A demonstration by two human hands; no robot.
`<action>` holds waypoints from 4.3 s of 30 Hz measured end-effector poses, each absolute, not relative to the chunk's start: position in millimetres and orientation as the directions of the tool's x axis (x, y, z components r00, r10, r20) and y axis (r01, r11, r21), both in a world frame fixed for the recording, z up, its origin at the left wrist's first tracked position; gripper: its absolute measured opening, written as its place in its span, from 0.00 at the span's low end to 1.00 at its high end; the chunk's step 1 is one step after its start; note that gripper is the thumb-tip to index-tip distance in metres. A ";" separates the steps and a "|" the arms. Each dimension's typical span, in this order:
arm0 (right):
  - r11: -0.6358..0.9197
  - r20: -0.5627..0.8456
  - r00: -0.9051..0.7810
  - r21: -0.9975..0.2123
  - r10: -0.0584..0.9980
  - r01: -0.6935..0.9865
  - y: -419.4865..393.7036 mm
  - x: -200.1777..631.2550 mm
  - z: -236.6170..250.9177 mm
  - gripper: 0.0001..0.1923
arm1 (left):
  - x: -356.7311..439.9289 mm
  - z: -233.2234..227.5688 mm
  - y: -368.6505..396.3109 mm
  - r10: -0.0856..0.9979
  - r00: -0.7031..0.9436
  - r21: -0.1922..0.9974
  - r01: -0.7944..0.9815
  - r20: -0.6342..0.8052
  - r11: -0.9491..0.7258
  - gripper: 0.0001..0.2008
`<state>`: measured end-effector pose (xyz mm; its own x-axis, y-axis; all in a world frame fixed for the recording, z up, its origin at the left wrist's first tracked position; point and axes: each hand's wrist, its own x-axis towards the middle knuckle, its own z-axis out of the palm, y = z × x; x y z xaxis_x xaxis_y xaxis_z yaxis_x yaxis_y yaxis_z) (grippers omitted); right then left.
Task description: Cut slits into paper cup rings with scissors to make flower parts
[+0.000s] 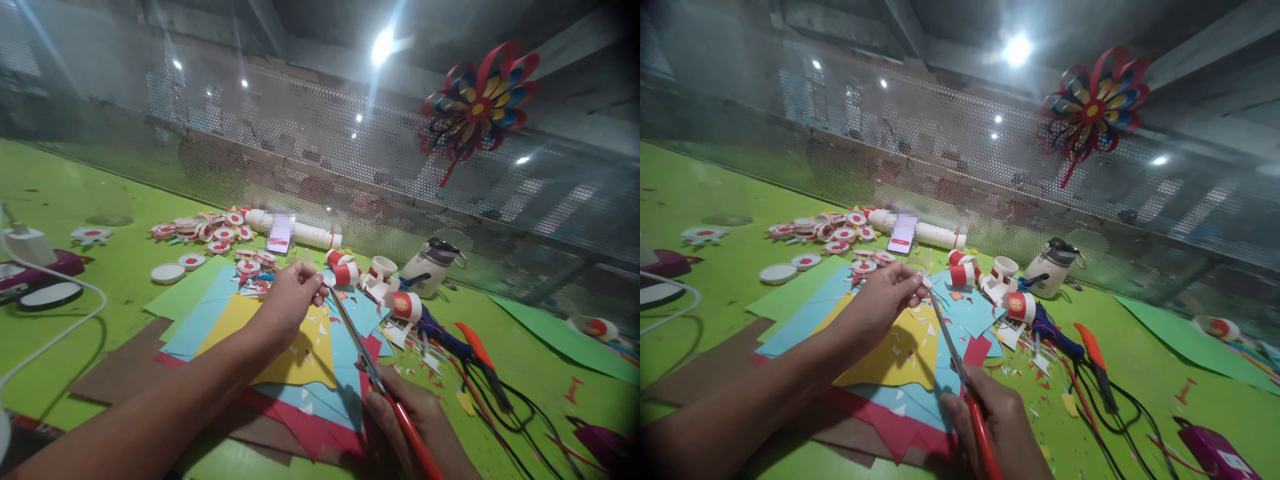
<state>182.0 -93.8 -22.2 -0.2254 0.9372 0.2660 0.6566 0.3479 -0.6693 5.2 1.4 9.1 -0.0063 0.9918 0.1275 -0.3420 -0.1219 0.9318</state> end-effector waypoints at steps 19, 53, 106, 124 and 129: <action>0.349 0.266 -0.229 -0.640 0.936 0.685 -93.5 183.1 -24.1 0.18 | 3.4 12.3 1.1 0.997 0.035 0.920 -0.390 0.067 -0.048 0.08; 0.270 0.167 -0.225 -0.767 0.960 0.582 -94.0 185.1 -17.4 0.25 | -4.2 9.6 6.0 0.976 0.194 0.915 -0.402 0.104 -0.018 0.06; 0.321 0.134 -0.325 -0.705 0.936 0.632 -91.9 194.7 -15.6 0.22 | -13.3 14.9 8.7 0.951 0.257 0.970 -0.214 0.173 -0.119 0.06; 0.322 0.149 -0.319 -0.729 0.936 0.605 -91.8 192.3 -11.8 0.19 | -12.1 12.0 9.4 0.951 0.254 0.969 -0.212 0.178 -0.125 0.05; 0.333 0.140 -0.342 -0.718 0.929 0.611 -94.5 188.7 -11.1 0.20 | -12.9 12.3 12.3 0.974 0.171 0.959 -0.266 0.146 -0.097 0.07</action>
